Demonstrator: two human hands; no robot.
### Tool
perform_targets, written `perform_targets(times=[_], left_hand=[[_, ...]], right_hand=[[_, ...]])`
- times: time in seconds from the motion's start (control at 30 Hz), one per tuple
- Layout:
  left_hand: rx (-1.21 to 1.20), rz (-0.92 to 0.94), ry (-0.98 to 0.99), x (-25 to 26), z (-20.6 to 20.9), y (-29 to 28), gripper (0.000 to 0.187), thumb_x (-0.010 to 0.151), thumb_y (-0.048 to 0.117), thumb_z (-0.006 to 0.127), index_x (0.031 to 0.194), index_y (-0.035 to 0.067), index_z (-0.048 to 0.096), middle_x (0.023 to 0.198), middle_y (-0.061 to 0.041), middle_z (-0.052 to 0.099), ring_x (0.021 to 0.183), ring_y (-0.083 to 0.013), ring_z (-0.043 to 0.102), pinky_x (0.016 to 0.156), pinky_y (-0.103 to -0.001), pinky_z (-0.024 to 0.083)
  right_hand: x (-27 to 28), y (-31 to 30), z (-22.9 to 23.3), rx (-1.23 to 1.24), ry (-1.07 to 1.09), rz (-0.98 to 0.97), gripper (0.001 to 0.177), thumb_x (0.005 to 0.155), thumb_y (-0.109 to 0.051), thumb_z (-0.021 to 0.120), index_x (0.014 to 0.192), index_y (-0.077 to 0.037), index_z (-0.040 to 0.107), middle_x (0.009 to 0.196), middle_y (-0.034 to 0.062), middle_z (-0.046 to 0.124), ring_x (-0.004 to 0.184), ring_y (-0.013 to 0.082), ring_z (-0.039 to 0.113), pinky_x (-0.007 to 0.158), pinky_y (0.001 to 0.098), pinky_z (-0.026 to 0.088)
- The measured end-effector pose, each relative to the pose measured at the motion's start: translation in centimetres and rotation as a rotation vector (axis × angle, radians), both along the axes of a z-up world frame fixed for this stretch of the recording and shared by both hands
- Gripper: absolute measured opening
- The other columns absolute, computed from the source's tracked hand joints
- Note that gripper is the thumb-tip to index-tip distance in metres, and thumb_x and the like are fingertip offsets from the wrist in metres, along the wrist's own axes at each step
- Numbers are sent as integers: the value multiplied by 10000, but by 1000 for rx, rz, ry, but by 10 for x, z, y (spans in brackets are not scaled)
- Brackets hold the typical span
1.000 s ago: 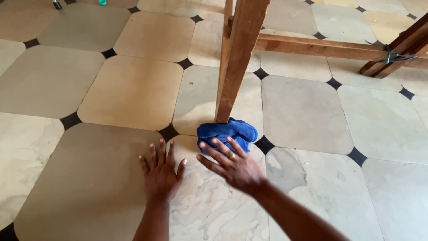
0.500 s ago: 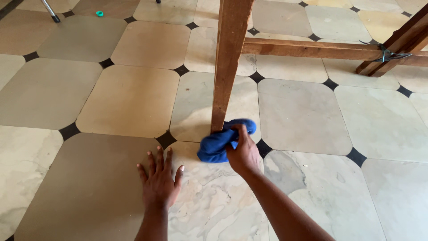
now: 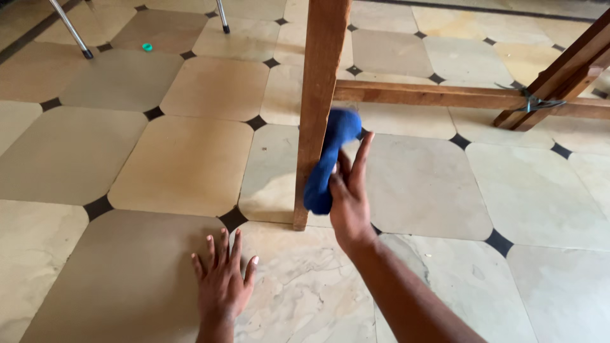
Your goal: The person wipes the surface and legs of a wooden table using a blue cloth. They systematically clean the tabletop edges, the vertical legs, and the horizontal crossbars, moving around the table to reach different sections.
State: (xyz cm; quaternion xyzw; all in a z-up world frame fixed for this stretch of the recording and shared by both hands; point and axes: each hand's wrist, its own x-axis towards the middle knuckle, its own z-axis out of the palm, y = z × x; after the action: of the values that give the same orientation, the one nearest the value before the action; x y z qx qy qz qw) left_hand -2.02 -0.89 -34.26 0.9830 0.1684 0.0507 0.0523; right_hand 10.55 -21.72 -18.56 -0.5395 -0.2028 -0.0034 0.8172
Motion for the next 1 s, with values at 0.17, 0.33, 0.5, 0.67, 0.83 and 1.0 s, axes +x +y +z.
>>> perform_targets(times=[0.17, 0.33, 0.5, 0.67, 0.83, 1.0], left_hand=[[17, 8, -9, -6, -1, -3, 782, 948, 661, 369, 1605, 284, 176, 1675, -36, 180, 1539, -311, 137, 1208, -605, 88], [10, -9, -90, -4, -4, -1, 817, 927, 647, 390, 1641, 296, 202, 1691, -48, 202, 1522, -321, 159, 1188, -618, 102], [7, -23, -154, -7, -10, -1, 783, 925, 639, 427, 1589, 270, 237, 1658, -62, 245, 1527, -341, 195, 1200, -633, 108], [-38, -31, -165, -6, -14, -1, 782, 940, 624, 433, 1601, 253, 239, 1658, -86, 260, 1522, -360, 209, 1189, -642, 119], [-41, -40, -150, -6, -11, 1, 783, 948, 613, 431, 1604, 238, 229, 1649, -92, 266, 1511, -359, 214, 1185, -636, 113], [-50, -39, -111, -10, -5, -1, 777, 962, 612, 422, 1616, 242, 224, 1656, -84, 259, 1521, -342, 216, 1203, -623, 107]], right_hand=[[8, 1, 89, -11, -199, -28, 629, 1137, -196, 406, 1699, -118, 135, 1714, 150, 326, 1523, 227, 379, 1238, 343, 332], [11, 9, 131, -291, -268, -44, 792, 1066, -543, 419, 1684, -133, 142, 1686, 132, 328, 1552, 226, 305, 1249, 366, 295], [3, 12, 92, -126, -95, 146, 931, 998, -740, 275, 1712, -166, 109, 1644, 93, 384, 1385, 179, 430, 1121, 353, 417], [-3, 2, 15, -106, 215, 240, 899, 1051, -772, 248, 1705, -156, 233, 1053, 166, 611, 711, 245, 541, 544, 377, 438], [-9, -1, 13, -15, 213, 343, 1052, 980, -799, 222, 1617, 30, 345, 1095, 107, 647, 825, 197, 643, 688, 349, 553], [-19, -3, 55, -48, 169, 329, 1074, 919, -840, 208, 1704, -110, 153, 1520, 114, 458, 1282, 223, 499, 1065, 399, 405]])
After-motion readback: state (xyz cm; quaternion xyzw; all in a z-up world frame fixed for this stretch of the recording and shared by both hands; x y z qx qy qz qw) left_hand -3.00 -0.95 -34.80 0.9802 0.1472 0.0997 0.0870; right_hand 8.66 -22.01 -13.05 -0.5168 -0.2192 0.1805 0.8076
